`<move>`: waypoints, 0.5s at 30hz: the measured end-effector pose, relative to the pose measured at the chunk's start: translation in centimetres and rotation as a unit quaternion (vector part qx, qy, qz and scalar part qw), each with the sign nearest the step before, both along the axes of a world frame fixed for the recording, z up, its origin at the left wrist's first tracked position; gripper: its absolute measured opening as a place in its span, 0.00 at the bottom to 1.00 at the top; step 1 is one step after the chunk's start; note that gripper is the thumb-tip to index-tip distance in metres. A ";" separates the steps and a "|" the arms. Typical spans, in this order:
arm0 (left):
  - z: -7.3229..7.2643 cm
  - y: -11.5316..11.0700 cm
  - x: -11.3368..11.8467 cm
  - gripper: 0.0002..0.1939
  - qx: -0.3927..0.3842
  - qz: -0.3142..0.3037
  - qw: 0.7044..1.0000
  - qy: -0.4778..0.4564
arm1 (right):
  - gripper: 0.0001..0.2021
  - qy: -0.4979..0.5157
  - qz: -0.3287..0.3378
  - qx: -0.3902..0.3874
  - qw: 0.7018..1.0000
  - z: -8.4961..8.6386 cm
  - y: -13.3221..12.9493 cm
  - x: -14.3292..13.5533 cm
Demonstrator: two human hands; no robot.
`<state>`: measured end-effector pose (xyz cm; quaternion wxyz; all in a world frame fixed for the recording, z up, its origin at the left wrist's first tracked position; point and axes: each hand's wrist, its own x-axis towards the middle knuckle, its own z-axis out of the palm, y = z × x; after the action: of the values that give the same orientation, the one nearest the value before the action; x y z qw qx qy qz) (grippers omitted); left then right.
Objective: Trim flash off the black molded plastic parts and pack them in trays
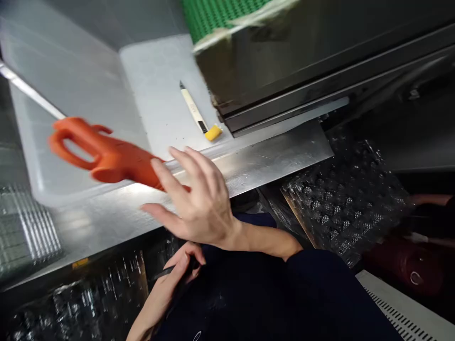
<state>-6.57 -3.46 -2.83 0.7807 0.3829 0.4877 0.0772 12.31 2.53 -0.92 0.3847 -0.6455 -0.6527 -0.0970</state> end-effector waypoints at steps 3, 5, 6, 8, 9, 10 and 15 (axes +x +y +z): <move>-0.1 0.2 0.4 0.37 0.092 -0.070 0.993 0.027 | 0.34 0.022 0.052 -0.201 0.978 3.2 2.9 -0.7; -0.3 0.1 0.4 0.37 0.168 -0.085 0.980 0.058 | 0.34 0.049 0.099 -0.307 0.945 5.2 4.7 -0.6; -0.3 0.0 0.2 0.37 0.196 -0.083 0.974 0.075 | 0.33 0.072 0.122 -0.328 0.934 6.0 5.2 -0.3; -0.1 0.0 -0.4 0.36 0.230 -0.054 0.967 0.099 | 0.26 0.158 0.152 -0.308 0.926 7.5 5.1 0.7; 0.1 0.2 -0.9 0.35 0.245 -0.027 0.963 0.112 | 0.23 0.220 0.163 -0.276 0.921 8.0 4.5 1.5; 0.3 0.4 -1.5 0.34 0.265 0.004 0.955 0.131 | 0.21 0.286 0.177 -0.240 0.911 8.4 3.5 2.5; 1.5 2.5 -4.5 0.27 0.389 0.205 0.848 0.295 | 0.28 0.385 0.242 -0.224 0.862 6.7 -3.2 6.9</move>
<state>-11.04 -1.01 -1.33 0.3537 0.5509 0.6928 0.3025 19.24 -0.64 5.74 0.4622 -0.5221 -0.5922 0.4039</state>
